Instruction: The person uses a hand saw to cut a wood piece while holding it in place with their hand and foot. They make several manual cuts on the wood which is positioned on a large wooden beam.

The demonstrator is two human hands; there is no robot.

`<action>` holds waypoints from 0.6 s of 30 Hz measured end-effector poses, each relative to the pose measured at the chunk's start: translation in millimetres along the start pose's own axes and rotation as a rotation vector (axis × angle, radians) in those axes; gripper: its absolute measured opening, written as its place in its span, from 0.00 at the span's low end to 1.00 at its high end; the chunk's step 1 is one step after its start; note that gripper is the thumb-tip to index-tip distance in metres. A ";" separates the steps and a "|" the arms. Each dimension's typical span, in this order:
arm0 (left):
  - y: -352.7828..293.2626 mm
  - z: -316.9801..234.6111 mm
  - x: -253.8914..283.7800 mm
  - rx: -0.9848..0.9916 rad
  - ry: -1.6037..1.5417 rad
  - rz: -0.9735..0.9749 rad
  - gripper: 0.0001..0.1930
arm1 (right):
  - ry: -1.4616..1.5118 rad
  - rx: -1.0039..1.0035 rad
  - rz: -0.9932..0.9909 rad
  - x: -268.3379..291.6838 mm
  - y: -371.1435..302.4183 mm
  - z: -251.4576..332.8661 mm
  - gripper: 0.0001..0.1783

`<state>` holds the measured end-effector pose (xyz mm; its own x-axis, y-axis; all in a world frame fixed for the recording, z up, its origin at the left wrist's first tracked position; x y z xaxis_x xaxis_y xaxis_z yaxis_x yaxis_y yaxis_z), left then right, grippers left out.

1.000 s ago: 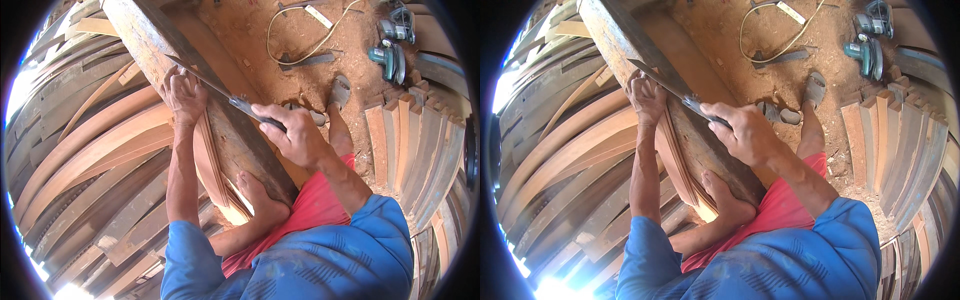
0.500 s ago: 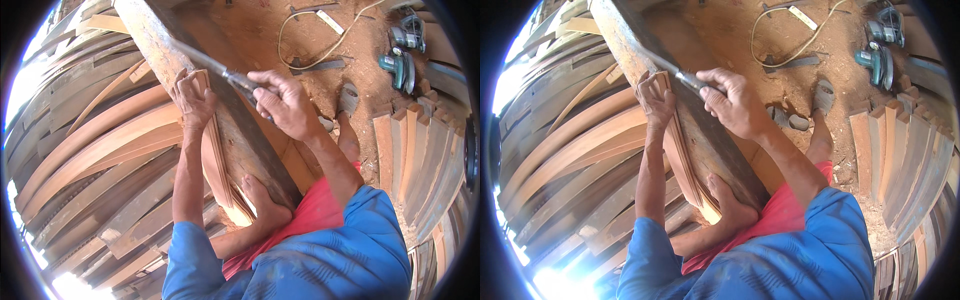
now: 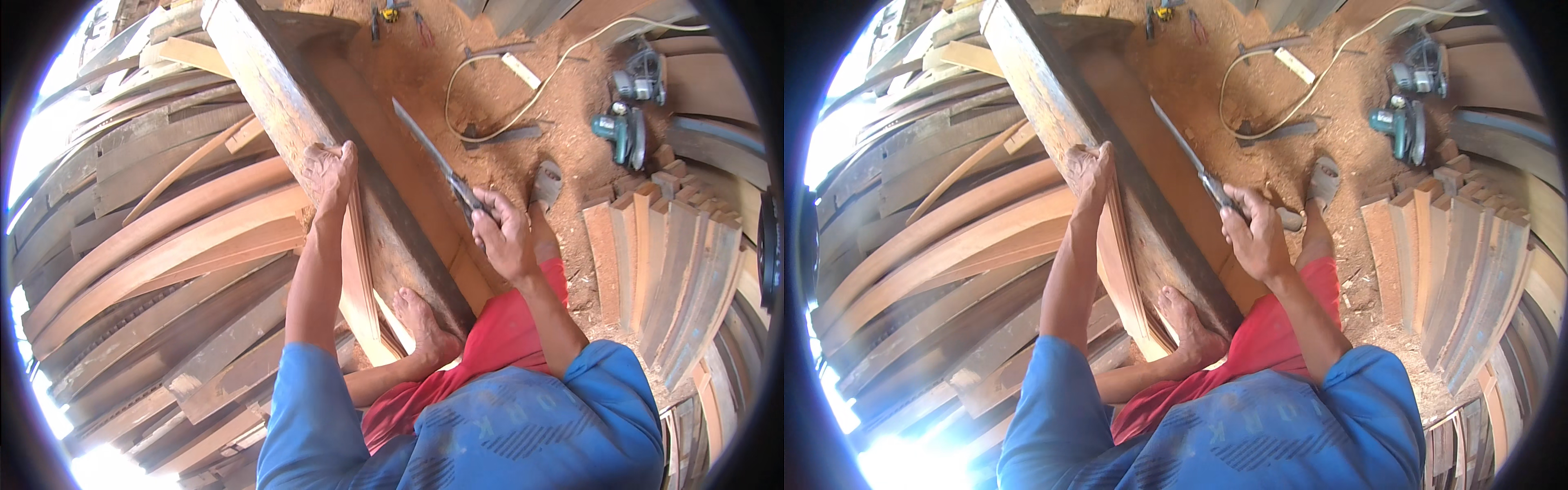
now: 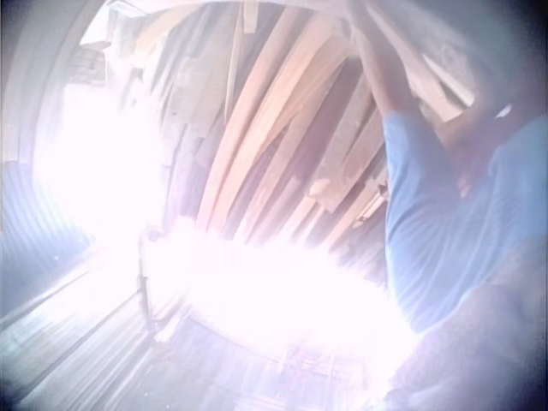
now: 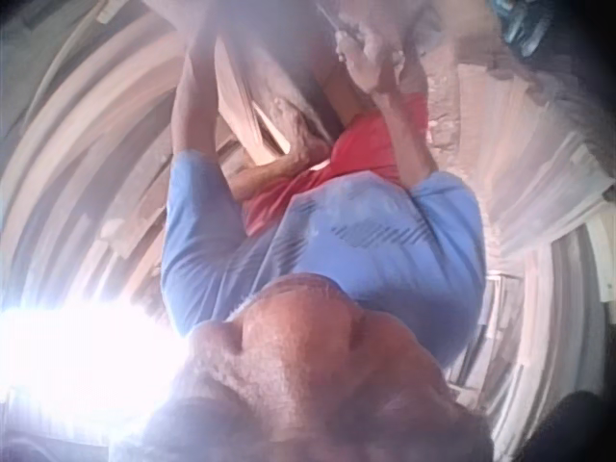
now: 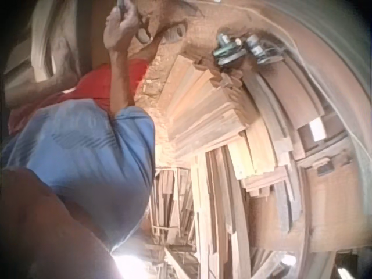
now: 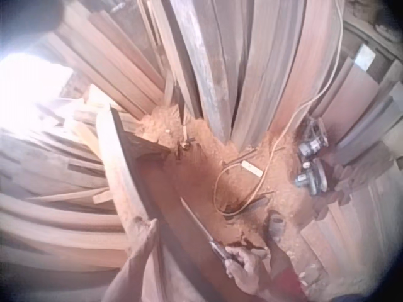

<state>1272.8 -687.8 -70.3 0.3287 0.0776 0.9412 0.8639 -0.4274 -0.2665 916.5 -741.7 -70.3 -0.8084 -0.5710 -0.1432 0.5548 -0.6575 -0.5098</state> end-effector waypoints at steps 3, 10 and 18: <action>19.3 18.9 0.4 -0.181 0.008 0.021 0.32 | -0.080 0.034 0.030 6.4 -26.0 35.0 0.21; 74.2 92.7 -32.1 0.226 -0.551 -0.108 0.19 | -0.152 -0.034 -0.027 12.5 -50.8 57.0 0.24; -29.7 29.2 5.2 -0.236 -0.508 -0.023 0.50 | -0.239 0.006 -0.075 -18.1 -54.3 45.5 0.25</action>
<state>1260.0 -648.4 -63.5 0.5037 0.4885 0.7125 0.7835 -0.6058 -0.1385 909.9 -718.0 -1.5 -0.7784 -0.6197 0.0999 0.4963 -0.7051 -0.5065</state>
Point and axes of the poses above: each hand's wrist, its own y-axis towards the middle knuckle, its own x-axis out of the back of the hand, z = x × y, the point moved 6 cm from there along y, towards the middle knuckle, and after that the axes turned 12 degrees about -y, right-handed, at the moved point
